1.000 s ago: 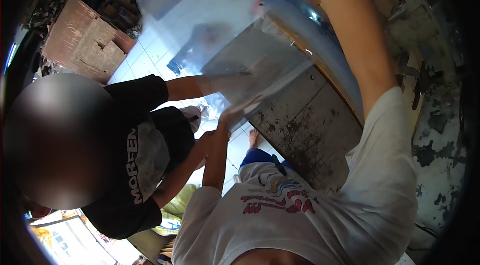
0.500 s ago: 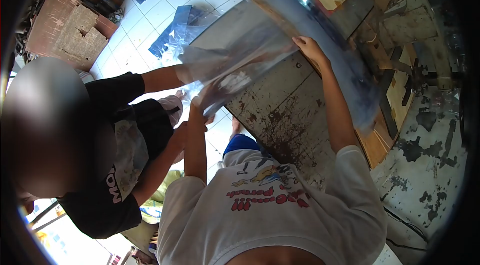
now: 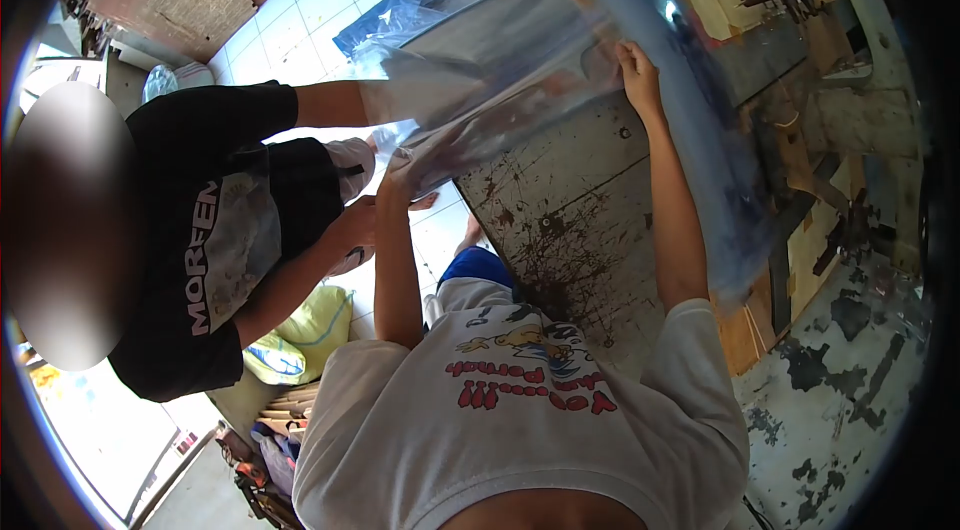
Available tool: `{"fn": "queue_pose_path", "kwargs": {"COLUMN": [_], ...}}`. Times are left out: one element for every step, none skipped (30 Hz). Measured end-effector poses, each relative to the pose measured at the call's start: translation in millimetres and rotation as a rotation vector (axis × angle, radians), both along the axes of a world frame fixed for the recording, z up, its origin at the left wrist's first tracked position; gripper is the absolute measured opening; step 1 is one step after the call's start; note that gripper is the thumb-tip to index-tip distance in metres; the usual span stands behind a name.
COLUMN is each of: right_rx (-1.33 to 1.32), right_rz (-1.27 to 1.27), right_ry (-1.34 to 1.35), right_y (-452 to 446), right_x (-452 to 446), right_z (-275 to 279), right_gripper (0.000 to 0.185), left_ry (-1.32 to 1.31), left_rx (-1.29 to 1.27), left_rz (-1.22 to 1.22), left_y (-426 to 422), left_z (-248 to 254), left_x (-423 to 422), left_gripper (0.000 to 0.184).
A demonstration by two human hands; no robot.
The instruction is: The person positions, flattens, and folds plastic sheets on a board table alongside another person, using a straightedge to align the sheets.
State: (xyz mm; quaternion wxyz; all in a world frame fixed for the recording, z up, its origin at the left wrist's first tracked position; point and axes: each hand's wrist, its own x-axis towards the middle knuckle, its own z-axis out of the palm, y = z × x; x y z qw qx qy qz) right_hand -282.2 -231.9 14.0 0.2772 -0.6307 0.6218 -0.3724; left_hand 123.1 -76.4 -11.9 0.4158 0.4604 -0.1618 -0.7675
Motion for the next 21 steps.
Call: {"fn": "queue_pose_path", "kwargs": {"right_rx": [-0.026,-0.055,-0.055,-0.055,-0.052,-0.021,0.009,0.04,-0.06,-0.113,-0.167,-0.222,-0.125,-0.059,-0.01,0.033,0.045,0.058,0.073,0.089,0.295], "right_rz": [0.048,0.095,0.085,0.076,0.07,0.057,0.047,0.04,0.03,0.031,0.031,0.03,0.012,0.035,0.05,0.062,0.114,0.166,0.217,0.268,0.429], "right_ry": [-0.024,-0.047,0.021,0.088,0.154,0.201,0.248,0.294,0.37,0.408,0.445,0.485,0.512,0.474,0.435,0.398,0.27,0.143,0.015,-0.113,0.042], "right_y": [-7.4,-12.6,-16.9,-21.0,-23.6,-23.1,-22.2,-21.4,-24.6,-26.6,-29.4,-29.0,-27.6,-22.2,-23.2,-26.6,-27.9,-28.2,-28.4,-24.8,-23.5], "right_x": [1.8,2.3,4.0,9.3,14.0,17.0,20.3,25.3,22.8,23.2,22.4,25.9,27.6,28.7,28.1,25.8,18.1,8.0,-3.2,-7.3,-21.9], "right_z": [-2.0,-3.5,-4.9,-4.3,-3.8,0.6,7.8,9.2,-2.8,-7.1,-11.2,-8.6,-6.0,-5.3,-2.2,0.2,-2.2,-4.2,-7.3,-1.0,12.7], "right_gripper": [0.028,0.028,0.028,0.029,0.029,0.029,0.029,0.03,0.03,0.03,0.031,0.031,0.031,0.032,0.033,0.033,0.034,0.035,0.038,0.04,0.043], "left_ry": [0.016,0.035,0.032,0.063,0.093,0.073,0.053,0.032,0.081,-0.196,-0.483,-0.773,-0.736,-0.697,-0.67,-0.728,-0.783,-0.837,-0.849,-0.86,-0.873], "left_rx": [0.016,0.033,0.026,0.07,0.108,0.132,0.156,0.181,0.048,-0.014,-0.048,0.014,-0.067,-0.15,-0.185,-0.191,-0.192,-0.193,-0.207,-0.22,-0.234], "left_rz": [0.047,0.095,0.155,0.255,0.357,0.37,0.386,0.404,0.316,0.245,0.171,-0.005,0.041,0.087,0.163,0.17,0.176,0.182,0.193,0.202,0.214], "left_y": [3.6,7.3,11.7,11.9,12.2,13.2,14.8,18.3,28.5,33.3,38.4,30.5,33.3,34.3,34.8,31.6,30.7,29.9,28.8,28.2,27.5], "left_z": [-1.0,-1.5,-1.6,16.6,35.0,58.9,78.3,86.2,66.8,53.1,38.6,77.9,72.6,64.8,44.9,44.9,46.5,47.1,45.6,42.9,39.2], "left_x": [3.2,6.1,8.0,2.3,-3.5,-11.2,-16.3,-15.9,-3.7,-2.6,-1.3,-16.5,-20.0,-21.5,-19.3,-20.2,-22.8,-24.8,-25.3,-25.4,-25.4], "left_gripper": [0.05,0.05,0.055,0.065,0.075,0.079,0.084,0.088,0.088,0.07,0.051,0.037,0.029,0.023,0.024,0.024,0.024,0.024,0.023,0.023,0.023]}}
